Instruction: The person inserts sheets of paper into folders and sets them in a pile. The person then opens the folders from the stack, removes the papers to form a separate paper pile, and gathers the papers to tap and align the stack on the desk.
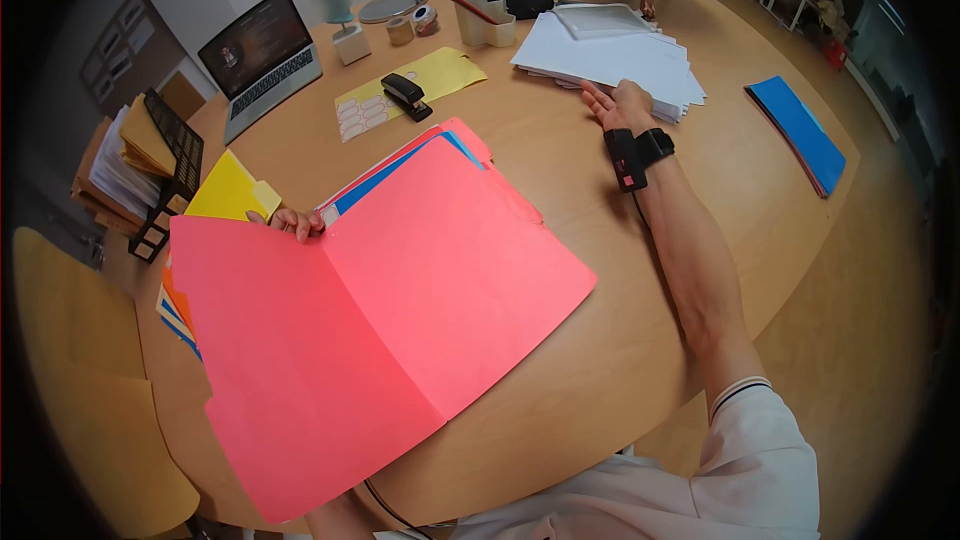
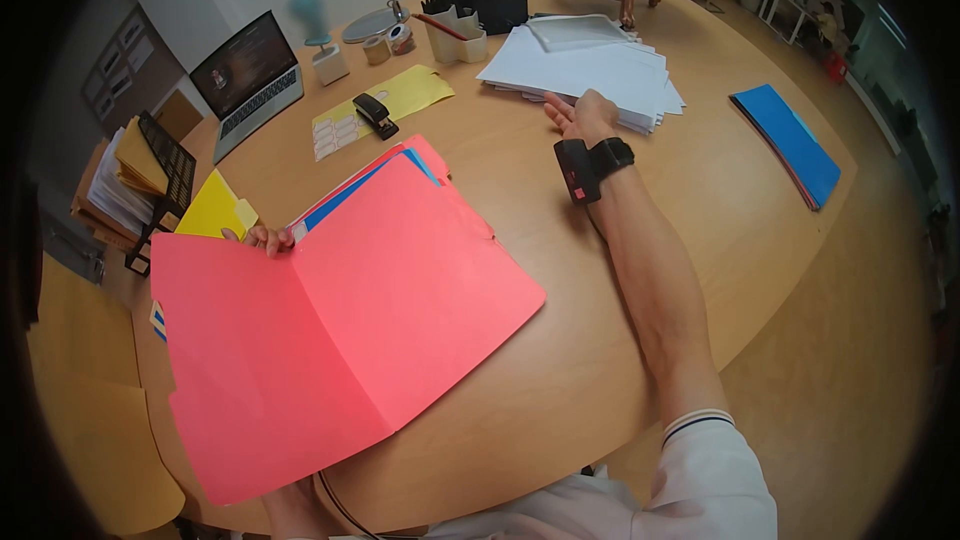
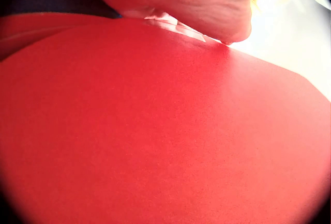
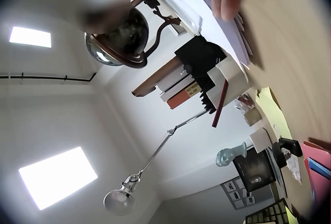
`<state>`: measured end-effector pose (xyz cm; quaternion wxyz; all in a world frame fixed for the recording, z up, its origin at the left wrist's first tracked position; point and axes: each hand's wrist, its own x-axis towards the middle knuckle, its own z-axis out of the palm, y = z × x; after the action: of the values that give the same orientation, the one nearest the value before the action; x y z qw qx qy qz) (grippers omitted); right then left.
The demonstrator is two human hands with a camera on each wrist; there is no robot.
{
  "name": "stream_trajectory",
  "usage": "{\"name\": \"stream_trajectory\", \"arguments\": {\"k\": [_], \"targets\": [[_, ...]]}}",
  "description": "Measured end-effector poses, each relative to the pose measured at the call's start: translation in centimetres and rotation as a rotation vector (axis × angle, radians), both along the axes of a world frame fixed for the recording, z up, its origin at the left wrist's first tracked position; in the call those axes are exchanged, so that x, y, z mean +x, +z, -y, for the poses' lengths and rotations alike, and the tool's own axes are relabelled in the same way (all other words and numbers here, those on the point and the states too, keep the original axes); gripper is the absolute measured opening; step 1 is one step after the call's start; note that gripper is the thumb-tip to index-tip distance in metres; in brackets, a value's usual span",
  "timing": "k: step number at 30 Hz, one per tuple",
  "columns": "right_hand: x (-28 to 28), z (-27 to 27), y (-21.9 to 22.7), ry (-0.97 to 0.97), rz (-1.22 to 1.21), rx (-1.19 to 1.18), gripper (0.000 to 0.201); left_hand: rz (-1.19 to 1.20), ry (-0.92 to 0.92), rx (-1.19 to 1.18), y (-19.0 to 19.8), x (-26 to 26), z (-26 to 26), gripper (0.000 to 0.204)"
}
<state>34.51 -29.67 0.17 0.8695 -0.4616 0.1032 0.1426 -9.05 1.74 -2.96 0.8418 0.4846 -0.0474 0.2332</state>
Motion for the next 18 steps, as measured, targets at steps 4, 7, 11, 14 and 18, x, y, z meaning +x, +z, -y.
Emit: {"name": "stream_trajectory", "arguments": {"k": [4, 7, 11, 14, 18], "targets": [[2.3, -0.1, -0.8, 0.178, -0.050, -0.034, 0.036, 0.023, -0.022, 0.027, -0.6, 0.2, -0.7, 0.076], [1.3, 0.6, -0.5, 0.433, -0.116, 0.033, 0.027, 0.022, -0.014, 0.026, -0.7, 0.4, -0.3, 0.072], [-0.8, -0.2, 0.8, 0.644, 0.005, -0.098, 0.027, 0.108, 0.067, 0.100, -1.0, 0.0, -0.8, 0.070], [-4.8, -1.2, 2.3, 0.887, 0.297, -0.375, 0.033, 0.197, 0.147, 0.173, -2.3, -0.1, -2.0, 0.067], [-7.6, -2.5, 2.5, 1.121, 0.443, -0.468, 0.031, 0.315, 0.254, 0.264, -5.2, -0.2, -4.4, 0.064]]}}
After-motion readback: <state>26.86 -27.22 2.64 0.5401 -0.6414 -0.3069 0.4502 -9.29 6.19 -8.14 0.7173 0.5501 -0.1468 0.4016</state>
